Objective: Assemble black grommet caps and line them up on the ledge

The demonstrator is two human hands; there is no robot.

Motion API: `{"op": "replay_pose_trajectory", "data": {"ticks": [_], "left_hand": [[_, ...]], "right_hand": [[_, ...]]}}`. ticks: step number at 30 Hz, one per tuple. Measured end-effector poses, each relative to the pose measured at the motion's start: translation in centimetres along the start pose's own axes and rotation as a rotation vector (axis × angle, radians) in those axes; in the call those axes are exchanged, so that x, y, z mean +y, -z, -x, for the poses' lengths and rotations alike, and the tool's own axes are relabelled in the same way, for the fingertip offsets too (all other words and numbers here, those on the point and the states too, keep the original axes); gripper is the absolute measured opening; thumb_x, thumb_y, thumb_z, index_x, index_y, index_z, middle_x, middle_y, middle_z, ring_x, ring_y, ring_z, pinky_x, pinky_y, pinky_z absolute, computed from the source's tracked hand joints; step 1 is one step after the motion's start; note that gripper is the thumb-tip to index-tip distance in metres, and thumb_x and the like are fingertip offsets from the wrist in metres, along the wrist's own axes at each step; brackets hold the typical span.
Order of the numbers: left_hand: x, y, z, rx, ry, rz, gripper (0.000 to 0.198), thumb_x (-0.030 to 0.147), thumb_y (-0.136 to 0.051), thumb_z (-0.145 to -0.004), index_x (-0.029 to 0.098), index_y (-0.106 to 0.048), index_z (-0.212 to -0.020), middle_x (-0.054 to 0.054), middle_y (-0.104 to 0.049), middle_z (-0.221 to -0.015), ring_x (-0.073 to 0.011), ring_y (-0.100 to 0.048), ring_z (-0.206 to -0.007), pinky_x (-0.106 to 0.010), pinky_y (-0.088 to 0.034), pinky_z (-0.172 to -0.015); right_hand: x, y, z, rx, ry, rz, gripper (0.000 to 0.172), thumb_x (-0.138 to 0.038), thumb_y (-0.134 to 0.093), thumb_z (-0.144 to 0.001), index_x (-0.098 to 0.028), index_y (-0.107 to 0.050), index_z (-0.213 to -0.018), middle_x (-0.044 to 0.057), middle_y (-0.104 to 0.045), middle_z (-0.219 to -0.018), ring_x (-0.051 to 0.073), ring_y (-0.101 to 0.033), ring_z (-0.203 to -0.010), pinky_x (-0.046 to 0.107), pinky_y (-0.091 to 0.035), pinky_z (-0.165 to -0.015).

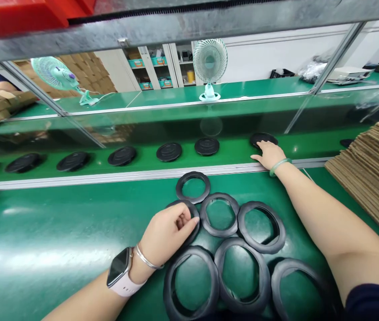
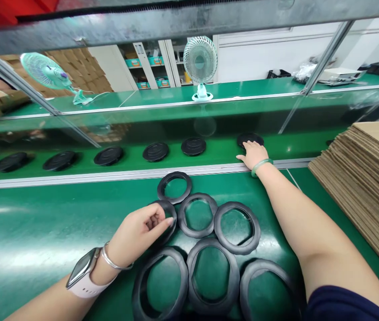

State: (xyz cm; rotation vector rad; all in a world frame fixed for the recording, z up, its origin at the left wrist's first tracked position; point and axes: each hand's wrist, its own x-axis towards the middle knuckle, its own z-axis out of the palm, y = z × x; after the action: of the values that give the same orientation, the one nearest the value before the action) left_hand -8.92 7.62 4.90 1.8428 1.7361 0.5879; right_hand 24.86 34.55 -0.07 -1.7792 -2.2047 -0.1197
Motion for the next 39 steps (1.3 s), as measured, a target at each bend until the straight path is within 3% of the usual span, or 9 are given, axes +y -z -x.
{"op": "replay_pose_trajectory", "data": {"ticks": [6, 9, 11, 14, 19, 30, 33, 35, 39], "left_hand": [[0.6, -0.4, 0.2, -0.225, -0.015, -0.381, 0.033, 0.046, -0.068, -0.082, 0.020, -0.050, -0.071, -0.001, -0.059, -0.071, -0.0195, -0.053, -0.066, -0.030, -0.028, -0.059], [0.5, 0.3, 0.3, -0.208, -0.015, -0.372, 0.028, 0.035, -0.063, -0.083, 0.020, -0.046, -0.065, 0.000, -0.053, -0.064, -0.0186, -0.048, -0.061, -0.031, -0.025, -0.058], [0.4, 1.5, 0.3, -0.098, 0.009, -0.160, 0.027, 0.033, -0.056, -0.087, 0.020, -0.048, -0.065, 0.000, -0.051, -0.062, -0.0177, -0.046, -0.060, -0.031, -0.028, -0.060], [0.3, 3.2, 0.1, 0.070, 0.046, 0.450, 0.030, 0.040, -0.049, -0.094, 0.019, -0.058, -0.074, -0.002, -0.058, -0.072, -0.0193, -0.054, -0.071, -0.030, -0.039, -0.068], [0.3, 3.0, -0.4, 0.021, 0.126, 1.122, 0.028, 0.040, -0.051, -0.093, 0.018, -0.058, -0.079, -0.004, -0.058, -0.072, -0.0204, -0.056, -0.072, -0.030, -0.044, -0.067], [0.2, 1.5, -0.6, -0.060, 0.136, 1.314, 0.028, 0.037, -0.053, -0.095, 0.014, -0.061, -0.080, -0.004, -0.058, -0.072, -0.0177, -0.058, -0.070, -0.027, -0.048, -0.068], [0.3, 1.0, -0.5, -0.181, 0.151, 1.369, 0.023, 0.029, -0.065, -0.090, 0.016, -0.063, -0.109, -0.005, -0.065, -0.084, -0.0218, -0.067, -0.086, -0.030, -0.051, -0.079], [0.4, 0.5, -0.4, -0.254, 0.125, 1.402, 0.046, 0.016, -0.075, -0.081, 0.022, -0.057, -0.123, -0.003, -0.068, -0.092, -0.0265, -0.067, -0.104, -0.037, -0.049, -0.093], [0.4, -0.1, -0.1, -0.400, 0.041, 1.473, 0.053, 0.019, -0.085, -0.070, 0.021, -0.059, -0.116, -0.002, -0.069, -0.086, -0.0332, -0.062, -0.116, -0.051, -0.038, -0.109]], "right_hand": [[0.1, -2.7, 0.0, 0.049, 0.120, -0.053, 0.048, -0.038, -0.056, -0.096, -0.008, -0.058, -0.135, 0.015, -0.057, -0.135, 0.033, -0.047, -0.131, 0.048, -0.036, -0.112], [0.1, -3.2, -0.1, 0.079, 0.142, -0.097, 0.045, -0.036, -0.062, -0.093, -0.007, -0.063, -0.128, 0.017, -0.057, -0.135, 0.031, -0.049, -0.129, 0.045, -0.037, -0.113], [0.4, -3.5, -0.2, 0.099, 0.141, -0.131, 0.042, -0.034, -0.063, -0.092, -0.007, -0.066, -0.124, 0.016, -0.058, -0.134, 0.030, -0.052, -0.127, 0.044, -0.038, -0.113], [0.8, -3.9, -0.5, 0.108, 0.136, -0.160, 0.040, -0.033, -0.063, -0.091, -0.008, -0.067, -0.122, 0.015, -0.060, -0.132, 0.029, -0.053, -0.126, 0.043, -0.038, -0.113], [0.8, -4.2, -0.7, 0.092, 0.139, -0.150, 0.038, -0.033, -0.065, -0.090, -0.010, -0.069, -0.120, 0.014, -0.058, -0.134, 0.029, -0.051, -0.128, 0.044, -0.036, -0.115], [0.1, -3.7, -0.5, 0.029, 0.156, -0.117, 0.038, -0.031, -0.065, -0.088, -0.012, -0.068, -0.121, 0.013, -0.055, -0.138, 0.029, -0.048, -0.130, 0.045, -0.035, -0.116], [-0.1, -3.5, -0.4, 0.025, 0.164, -0.120, 0.038, -0.031, -0.065, -0.088, -0.012, -0.068, -0.121, 0.012, -0.054, -0.139, 0.029, -0.047, -0.131, 0.045, -0.034, -0.116], [-0.2, -3.4, -0.3, 0.021, 0.171, -0.131, 0.038, -0.030, -0.065, -0.087, -0.012, -0.069, -0.120, 0.012, -0.054, -0.139, 0.029, -0.048, -0.131, 0.045, -0.035, -0.115], [-0.4, -3.2, -0.2, 0.021, 0.189, -0.164, 0.037, -0.027, -0.066, -0.084, -0.011, -0.070, -0.117, 0.014, -0.055, -0.138, 0.032, -0.048, -0.130, 0.048, -0.035, -0.115]]}}
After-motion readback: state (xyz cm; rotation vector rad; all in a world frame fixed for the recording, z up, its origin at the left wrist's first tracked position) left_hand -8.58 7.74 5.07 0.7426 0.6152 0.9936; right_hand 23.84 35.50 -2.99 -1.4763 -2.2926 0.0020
